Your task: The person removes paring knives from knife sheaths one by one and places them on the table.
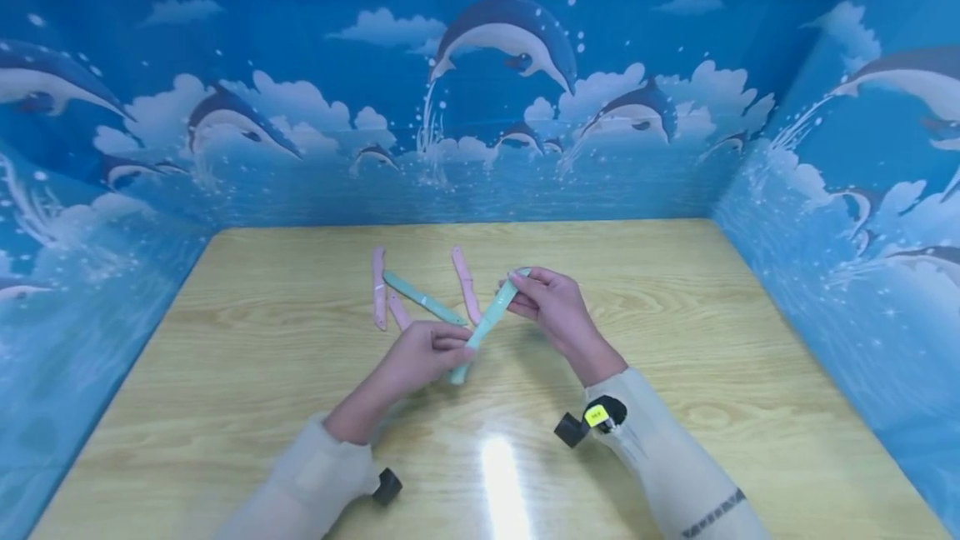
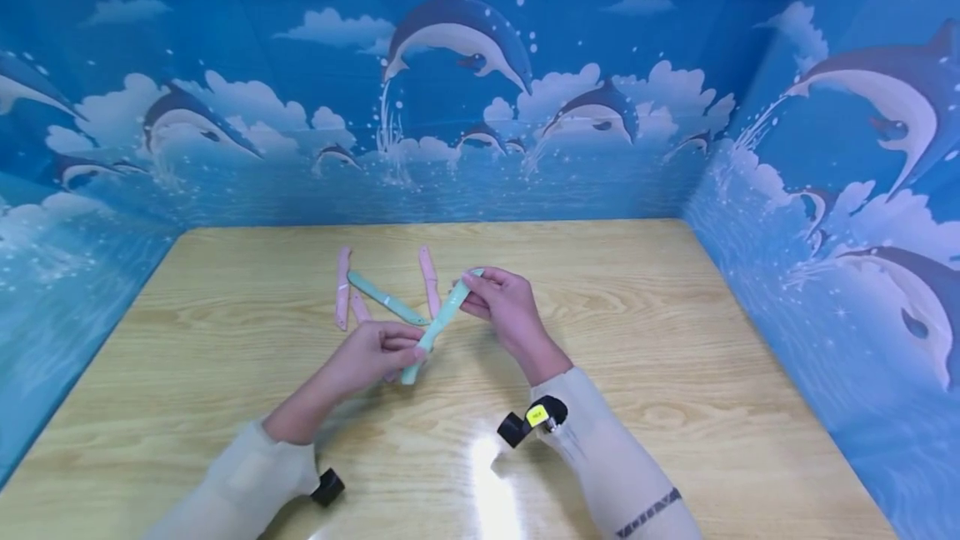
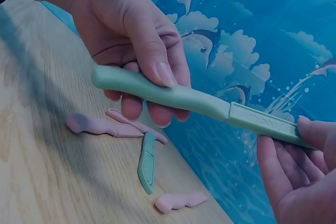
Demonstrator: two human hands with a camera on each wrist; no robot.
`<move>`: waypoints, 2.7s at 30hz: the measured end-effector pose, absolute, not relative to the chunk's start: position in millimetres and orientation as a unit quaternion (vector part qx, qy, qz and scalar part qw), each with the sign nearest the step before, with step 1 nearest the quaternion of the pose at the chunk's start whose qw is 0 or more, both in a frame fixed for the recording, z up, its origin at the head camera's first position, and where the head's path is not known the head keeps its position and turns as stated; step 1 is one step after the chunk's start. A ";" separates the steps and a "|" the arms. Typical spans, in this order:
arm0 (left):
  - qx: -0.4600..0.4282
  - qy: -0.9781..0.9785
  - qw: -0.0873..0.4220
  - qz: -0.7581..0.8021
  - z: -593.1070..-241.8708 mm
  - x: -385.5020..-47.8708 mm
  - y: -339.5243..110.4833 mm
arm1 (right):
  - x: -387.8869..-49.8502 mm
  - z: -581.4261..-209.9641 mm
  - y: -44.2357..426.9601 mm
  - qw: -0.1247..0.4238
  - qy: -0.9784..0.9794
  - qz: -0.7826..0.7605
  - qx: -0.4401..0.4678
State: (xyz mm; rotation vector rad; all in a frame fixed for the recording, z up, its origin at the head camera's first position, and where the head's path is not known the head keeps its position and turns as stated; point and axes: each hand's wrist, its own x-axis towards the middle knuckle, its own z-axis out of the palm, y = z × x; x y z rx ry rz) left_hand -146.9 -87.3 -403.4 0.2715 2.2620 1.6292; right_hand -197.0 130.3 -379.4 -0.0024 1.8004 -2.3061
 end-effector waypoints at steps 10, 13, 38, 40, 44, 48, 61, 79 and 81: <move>0.096 0.703 0.264 0.653 -409.9 -140.9 -76.8 | -197.3 -375.6 116.0 0.135 0.640 -0.756 -0.013; 0.098 0.693 0.277 0.658 -411.1 -138.2 -74.7 | -196.9 -375.4 110.1 0.149 0.649 -0.745 -0.035; 0.040 0.702 0.229 0.673 -410.5 -144.5 -75.5 | -197.4 -380.1 96.4 0.180 0.684 -0.703 -0.071; 0.039 0.699 0.231 0.676 -410.0 -145.8 -75.5 | -196.7 -381.8 95.5 0.184 0.686 -0.701 -0.068; 0.042 0.697 0.235 0.676 -411.4 -146.6 -75.2 | -195.3 -385.3 94.9 0.183 0.689 -0.698 -0.068; 0.044 0.698 0.232 0.677 -413.7 -146.4 -75.2 | -194.2 -387.4 94.7 0.181 0.692 -0.695 -0.075; 0.036 0.706 0.199 0.678 -402.5 -150.2 -85.0 | -185.0 -393.6 119.5 0.176 0.670 -0.720 -0.036; 0.054 0.694 0.185 0.694 -389.6 -158.4 -84.4 | -149.3 -425.7 120.0 0.289 0.679 -0.666 -0.108; 0.056 0.693 0.184 0.695 -389.8 -158.1 -83.3 | -148.2 -426.6 117.2 0.296 0.673 -0.667 -0.121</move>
